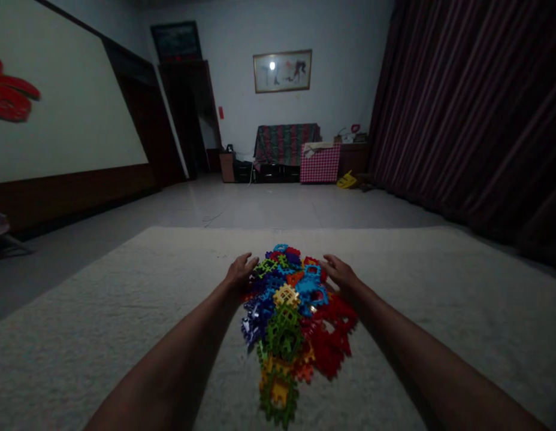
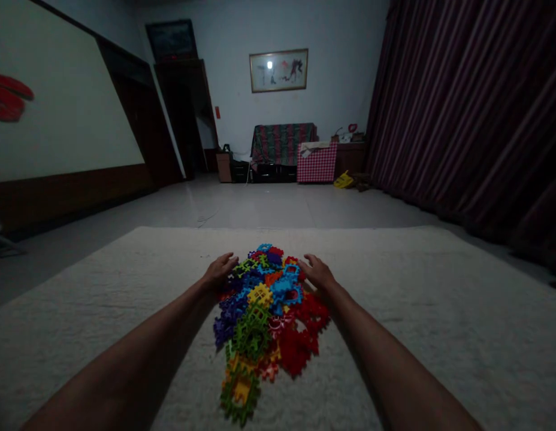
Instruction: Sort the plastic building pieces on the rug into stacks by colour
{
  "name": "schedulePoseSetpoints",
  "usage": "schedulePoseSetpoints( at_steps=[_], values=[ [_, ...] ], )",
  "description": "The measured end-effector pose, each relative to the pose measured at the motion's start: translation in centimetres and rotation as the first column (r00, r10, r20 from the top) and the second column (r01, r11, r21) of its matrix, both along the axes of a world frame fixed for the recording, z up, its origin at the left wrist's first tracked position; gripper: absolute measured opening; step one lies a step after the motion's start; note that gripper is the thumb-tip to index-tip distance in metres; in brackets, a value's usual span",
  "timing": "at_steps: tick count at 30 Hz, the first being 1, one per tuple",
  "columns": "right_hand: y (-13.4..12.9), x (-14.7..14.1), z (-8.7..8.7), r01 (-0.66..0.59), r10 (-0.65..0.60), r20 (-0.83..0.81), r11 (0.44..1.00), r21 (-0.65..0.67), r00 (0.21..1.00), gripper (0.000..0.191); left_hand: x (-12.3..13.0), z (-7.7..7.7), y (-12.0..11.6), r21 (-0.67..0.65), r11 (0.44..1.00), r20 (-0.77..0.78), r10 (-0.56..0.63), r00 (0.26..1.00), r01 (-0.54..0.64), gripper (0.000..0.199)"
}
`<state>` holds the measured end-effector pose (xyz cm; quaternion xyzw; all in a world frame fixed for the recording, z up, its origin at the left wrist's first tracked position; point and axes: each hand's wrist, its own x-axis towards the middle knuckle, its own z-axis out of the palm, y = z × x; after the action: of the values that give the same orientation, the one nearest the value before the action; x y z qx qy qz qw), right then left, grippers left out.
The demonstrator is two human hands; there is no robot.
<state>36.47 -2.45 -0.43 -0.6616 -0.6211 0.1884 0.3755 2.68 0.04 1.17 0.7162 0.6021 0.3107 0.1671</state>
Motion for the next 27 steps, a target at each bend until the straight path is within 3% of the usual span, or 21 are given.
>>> schedulePoseSetpoints(
  at_steps=[2,5,7,11,15,19,23,27],
  values=[
    [2.5,-1.1,0.0,-0.074,0.075,0.032,0.997,-0.030,0.997,0.049,1.3,0.0,2.7,-0.086,0.996,-0.013,-0.005,1.000,0.004,0.060],
    [4.7,-3.3,0.5,-0.196,0.208,0.113,0.975,-0.109,0.972,0.055,3.0,-0.2,5.0,-0.150,0.986,-0.047,-0.076,0.996,0.068,0.065],
    [5.3,-4.4,1.0,-0.229,0.250,0.160,0.963,-0.140,0.955,0.057,3.9,-0.2,5.5,-0.156,0.980,-0.055,-0.136,0.989,0.126,0.064],
    [5.4,-5.3,2.0,-0.298,0.320,0.152,0.942,-0.151,0.935,0.051,4.3,0.2,5.4,-0.094,0.932,0.012,-0.350,0.937,0.350,0.052],
    [4.4,-5.9,3.0,-0.367,0.373,0.059,0.925,-0.096,0.926,0.038,3.6,1.1,4.5,0.015,0.928,0.049,-0.373,0.927,0.372,0.046],
    [2.9,-7.0,3.6,-0.415,0.411,0.091,0.909,0.037,0.907,0.022,2.9,1.8,2.3,0.136,0.925,0.080,-0.367,0.927,0.355,0.040],
    [0.7,-8.1,4.3,-0.394,0.380,0.145,0.916,0.079,0.913,0.022,2.7,1.9,-1.1,0.208,0.890,0.076,-0.428,0.901,0.406,0.039],
    [-2.4,-8.8,5.3,-0.446,0.436,0.125,0.892,0.067,0.891,0.025,2.7,2.0,-4.1,0.214,0.872,0.047,-0.460,0.887,0.441,0.038]
  ],
)
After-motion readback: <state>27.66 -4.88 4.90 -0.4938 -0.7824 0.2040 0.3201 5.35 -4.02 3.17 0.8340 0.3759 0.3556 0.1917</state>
